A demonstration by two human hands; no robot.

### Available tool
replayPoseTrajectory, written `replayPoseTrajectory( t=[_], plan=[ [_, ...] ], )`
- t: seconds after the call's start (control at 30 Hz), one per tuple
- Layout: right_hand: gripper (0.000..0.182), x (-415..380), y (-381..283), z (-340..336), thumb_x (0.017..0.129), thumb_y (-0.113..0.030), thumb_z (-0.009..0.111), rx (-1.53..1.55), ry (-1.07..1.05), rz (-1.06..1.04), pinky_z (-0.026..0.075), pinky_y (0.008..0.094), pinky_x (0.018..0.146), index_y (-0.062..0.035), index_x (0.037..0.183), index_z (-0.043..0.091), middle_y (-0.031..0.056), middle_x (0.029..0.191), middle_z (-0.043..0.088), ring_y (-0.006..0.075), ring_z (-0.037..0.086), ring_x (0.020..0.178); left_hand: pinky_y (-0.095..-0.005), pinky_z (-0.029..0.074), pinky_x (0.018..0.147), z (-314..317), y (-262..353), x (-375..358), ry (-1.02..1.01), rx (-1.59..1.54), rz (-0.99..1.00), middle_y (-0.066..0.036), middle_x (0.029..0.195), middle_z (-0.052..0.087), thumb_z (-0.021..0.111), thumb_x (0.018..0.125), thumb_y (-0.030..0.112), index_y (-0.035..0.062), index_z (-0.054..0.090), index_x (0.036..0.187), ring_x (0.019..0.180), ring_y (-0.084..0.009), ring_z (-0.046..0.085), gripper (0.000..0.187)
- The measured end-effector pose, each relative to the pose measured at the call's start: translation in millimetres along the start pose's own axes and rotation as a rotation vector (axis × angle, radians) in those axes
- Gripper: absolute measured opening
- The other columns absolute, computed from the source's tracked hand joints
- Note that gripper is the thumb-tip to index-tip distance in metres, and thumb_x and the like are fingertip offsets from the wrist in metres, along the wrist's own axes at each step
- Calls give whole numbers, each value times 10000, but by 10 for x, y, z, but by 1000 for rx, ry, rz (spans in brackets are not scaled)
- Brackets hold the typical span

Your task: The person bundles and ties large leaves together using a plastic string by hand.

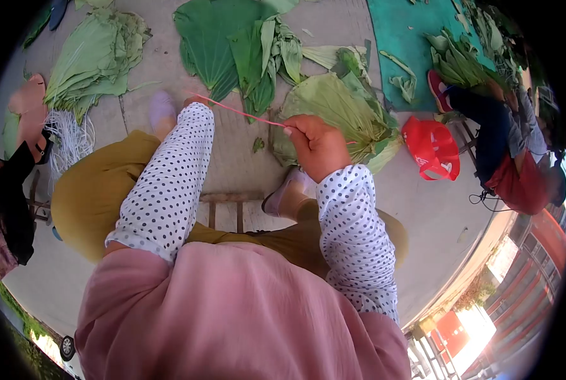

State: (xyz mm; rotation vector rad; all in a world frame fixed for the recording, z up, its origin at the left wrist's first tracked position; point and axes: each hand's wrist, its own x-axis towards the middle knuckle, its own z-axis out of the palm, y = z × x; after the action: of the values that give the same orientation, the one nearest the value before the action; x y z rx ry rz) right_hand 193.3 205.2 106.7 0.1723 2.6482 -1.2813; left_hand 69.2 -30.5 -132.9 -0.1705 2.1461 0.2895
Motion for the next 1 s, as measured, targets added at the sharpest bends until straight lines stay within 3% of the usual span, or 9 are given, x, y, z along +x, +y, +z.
replayPoseTrajectory(
  t=[0.07, 0.1, 0.23, 0.4, 0.5, 0.63, 0.73, 0.83, 1.0],
  plan=[
    [116, 40, -46, 23, 867, -69, 640, -11, 12, -5, 494, 342, 696, -26, 973, 661, 150, 867, 647, 292, 631, 781, -386, 497, 912, -29, 133, 169, 115, -899, -378, -188, 1111, 652, 645, 871, 228, 54, 602, 1153, 1058, -284, 633, 334],
    [113, 52, -79, 17, 867, -62, 634, -18, -7, -7, 493, 347, 690, -27, 971, 658, 148, 866, 645, 298, 627, 779, -407, 510, 892, -22, 165, 191, 199, -874, -331, -254, 1118, 626, 705, 839, 253, 4, 518, 1216, 1050, -342, 628, 489],
    [115, 148, -134, 41, 852, -28, 625, -26, -57, 9, 486, 367, 656, -31, 963, 653, 140, 834, 625, 312, 609, 751, -431, 526, 872, -227, 465, 150, 249, -717, -421, -236, 1141, 621, 772, 787, 299, -14, 511, 1216, 1023, -346, 638, 591],
    [128, 220, -70, 55, 845, -24, 625, -34, -89, 2, 486, 370, 640, -31, 969, 657, 141, 836, 624, 317, 612, 734, -403, 522, 825, -88, 411, 520, 268, -645, -471, -177, 980, 674, 765, 772, 201, 41, 568, 1094, 937, -317, 658, 410],
    [125, 212, -68, 47, 854, -53, 623, -48, -31, -25, 493, 376, 646, -33, 972, 659, 148, 846, 636, 322, 623, 736, -380, 481, 698, -89, 283, 525, 549, -1226, -245, -106, 862, 614, 646, 749, 65, 74, 536, 980, 737, -218, 595, 257],
    [123, 179, 85, 51, 860, -86, 626, 4, 33, 1, 505, 391, 675, -45, 970, 664, 161, 846, 645, 343, 633, 756, -261, 515, 613, -545, 241, 315, 603, -1618, 60, -50, 916, 589, 682, 752, 54, 60, 538, 980, 745, -140, 583, 270],
    [123, 141, 112, 15, 888, -97, 633, -43, 103, -78, 487, 320, 658, -28, 985, 665, 123, 834, 645, 231, 616, 722, -288, 500, 650, -1068, 348, -105, 702, -1623, 319, -48, 914, 608, 652, 789, 59, 52, 561, 1024, 750, -130, 584, 253],
    [129, 90, 195, 27, 876, -95, 635, 10, 169, -94, 491, 346, 696, -24, 980, 664, 143, 869, 646, 270, 622, 771, -295, 514, 670, -1583, 330, -632, 586, -1587, 584, -42, 930, 628, 654, 836, 129, 50, 588, 1050, 773, -141, 604, 238],
    [122, -46, 132, 7, 877, -81, 612, 2, 336, -212, 491, 373, 737, -22, 966, 671, 155, 873, 637, 318, 620, 817, -338, 529, 708, -2129, 323, -1812, 399, -1407, 720, -58, 933, 652, 618, 914, 271, 72, 587, 1029, 825, -185, 632, 232]
  ],
)
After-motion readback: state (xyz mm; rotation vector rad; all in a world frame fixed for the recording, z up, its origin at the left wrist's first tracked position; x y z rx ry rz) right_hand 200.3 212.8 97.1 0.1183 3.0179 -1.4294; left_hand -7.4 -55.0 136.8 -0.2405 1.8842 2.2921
